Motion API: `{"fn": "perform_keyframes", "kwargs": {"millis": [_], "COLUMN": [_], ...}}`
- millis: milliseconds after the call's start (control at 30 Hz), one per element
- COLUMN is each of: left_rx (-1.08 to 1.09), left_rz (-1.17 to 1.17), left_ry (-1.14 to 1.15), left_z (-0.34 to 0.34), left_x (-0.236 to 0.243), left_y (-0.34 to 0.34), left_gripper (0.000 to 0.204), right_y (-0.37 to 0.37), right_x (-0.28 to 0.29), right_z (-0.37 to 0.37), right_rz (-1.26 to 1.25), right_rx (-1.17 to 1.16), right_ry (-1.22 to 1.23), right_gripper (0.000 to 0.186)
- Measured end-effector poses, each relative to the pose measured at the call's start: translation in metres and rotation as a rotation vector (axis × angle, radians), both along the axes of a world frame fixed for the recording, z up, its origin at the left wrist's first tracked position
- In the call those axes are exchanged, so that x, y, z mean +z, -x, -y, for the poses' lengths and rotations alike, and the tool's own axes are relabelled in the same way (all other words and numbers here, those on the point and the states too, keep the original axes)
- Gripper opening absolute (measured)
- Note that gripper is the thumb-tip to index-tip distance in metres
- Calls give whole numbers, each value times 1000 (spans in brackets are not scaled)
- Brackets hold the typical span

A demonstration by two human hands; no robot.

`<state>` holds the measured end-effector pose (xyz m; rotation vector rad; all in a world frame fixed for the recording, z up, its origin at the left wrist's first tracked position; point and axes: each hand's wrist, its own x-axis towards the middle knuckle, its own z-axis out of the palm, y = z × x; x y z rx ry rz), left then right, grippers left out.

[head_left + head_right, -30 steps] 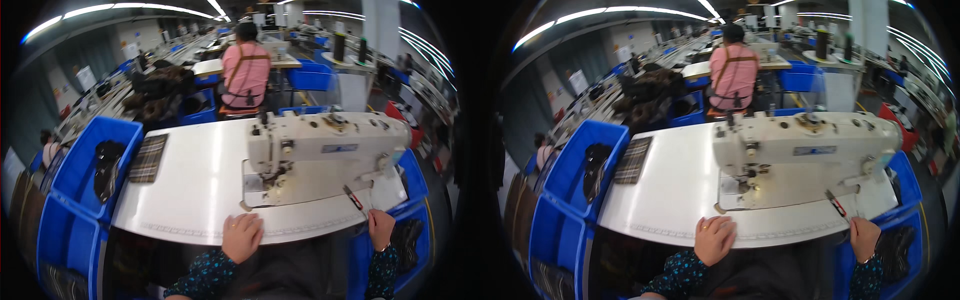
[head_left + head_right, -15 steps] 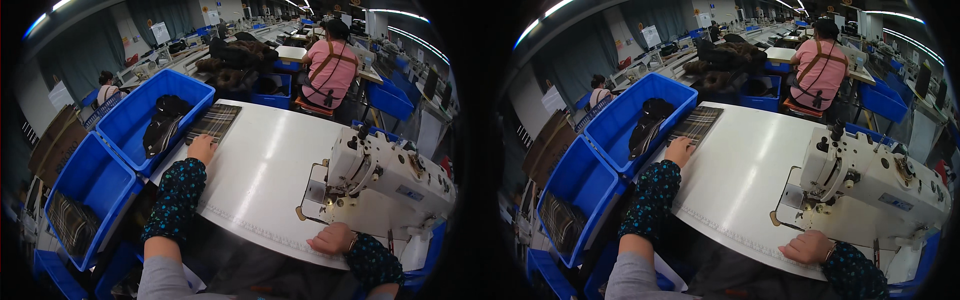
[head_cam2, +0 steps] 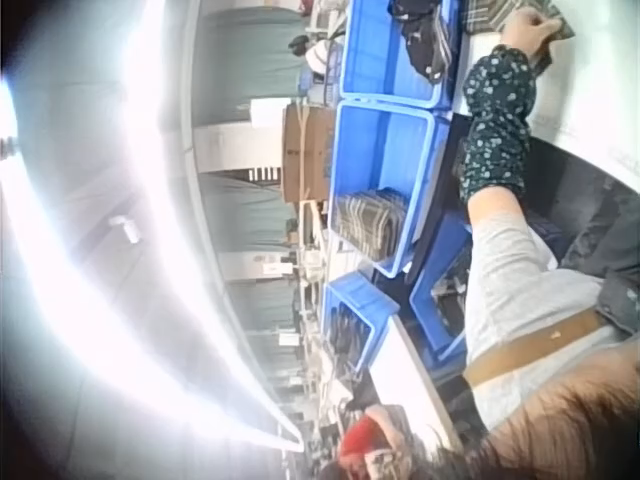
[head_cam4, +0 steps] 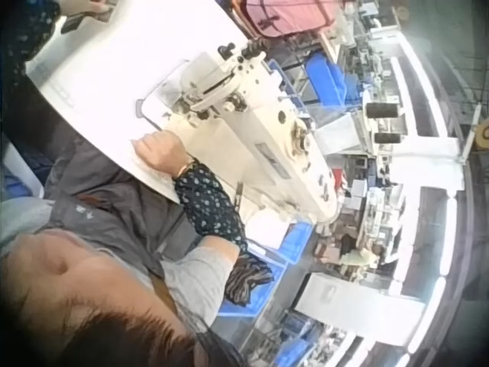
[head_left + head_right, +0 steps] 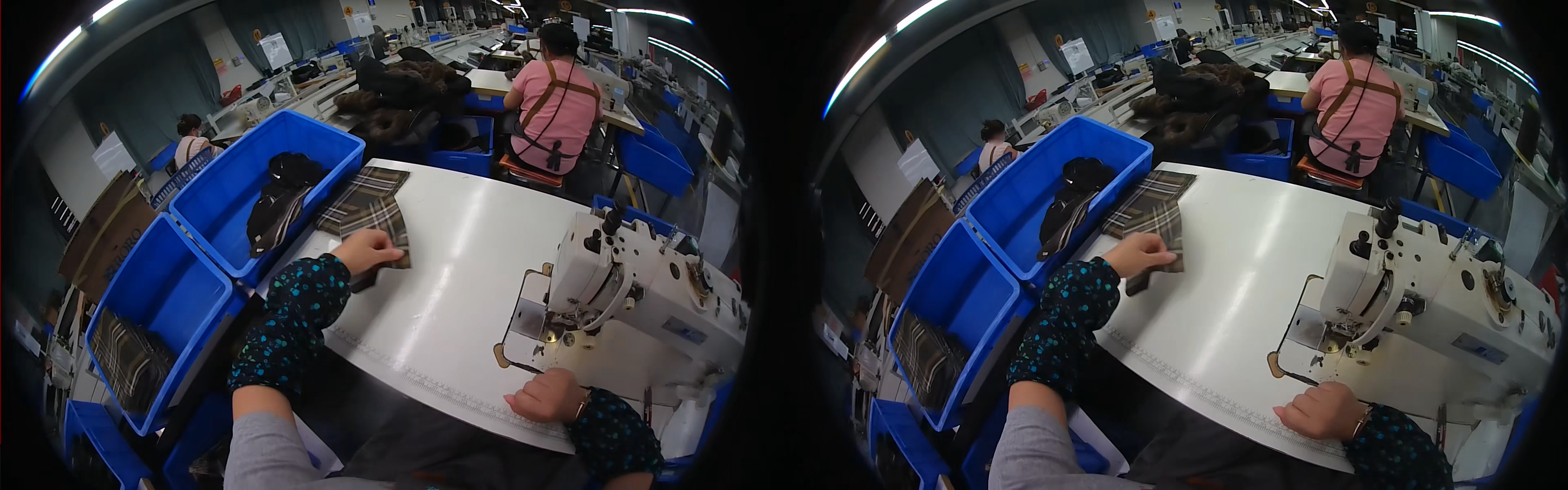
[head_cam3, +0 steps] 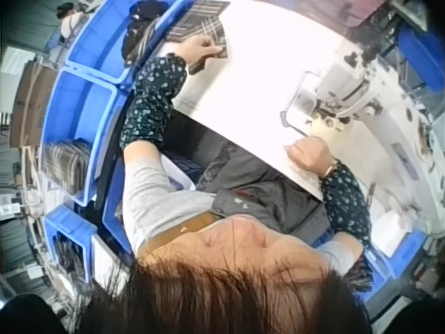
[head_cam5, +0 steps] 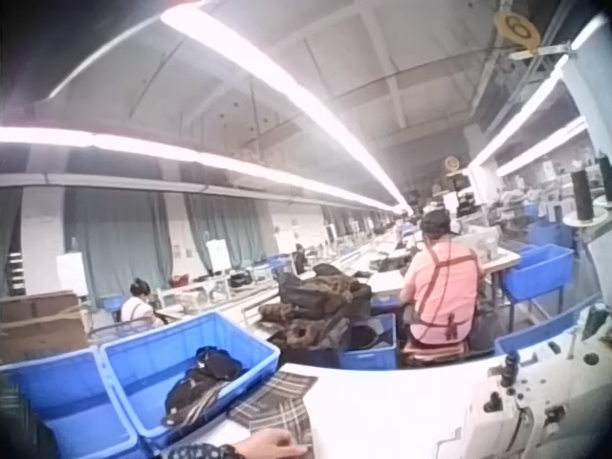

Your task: The recorder is sewing various components of fabric bags using an industrial sewing machine.

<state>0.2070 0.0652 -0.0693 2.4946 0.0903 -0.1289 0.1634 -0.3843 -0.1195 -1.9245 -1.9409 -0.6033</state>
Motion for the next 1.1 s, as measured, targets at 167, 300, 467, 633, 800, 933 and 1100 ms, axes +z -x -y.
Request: {"fn": "perform_keyframes", "kwargs": {"millis": [167, 300, 467, 633, 800, 933, 1100], "left_rx": [-317, -429, 74, 721, 817, 938, 926], "left_rz": [-334, -95, 567, 140, 63, 232, 372], "left_ry": [568, 567, -619, -851, -691, -738, -1048], "left_z": [124, 144, 35, -96, -138, -157, -166], "left_x": [-39, -45, -23, -2, 5, 12, 48], "left_y": [48, 63, 50, 57, 35, 33, 89], "left_gripper": [32, 35, 54, 99, 64, 29, 20], "right_y": [13, 14, 9, 9, 10, 9, 11], "right_x": [9, 14, 3, -11, -9, -5, -4], "right_z": [-20, -25, -15, -12, -15, -16, -17], "right_rz": [-131, -189, -142, -125, -104, -131, -167], "right_rx": [-88, -79, -164, -233, -244, -230, -235], "right_ry": [-79, 175, 101, 69, 72, 62, 77], "right_gripper": [24, 43, 48, 44, 42, 38, 36]}}
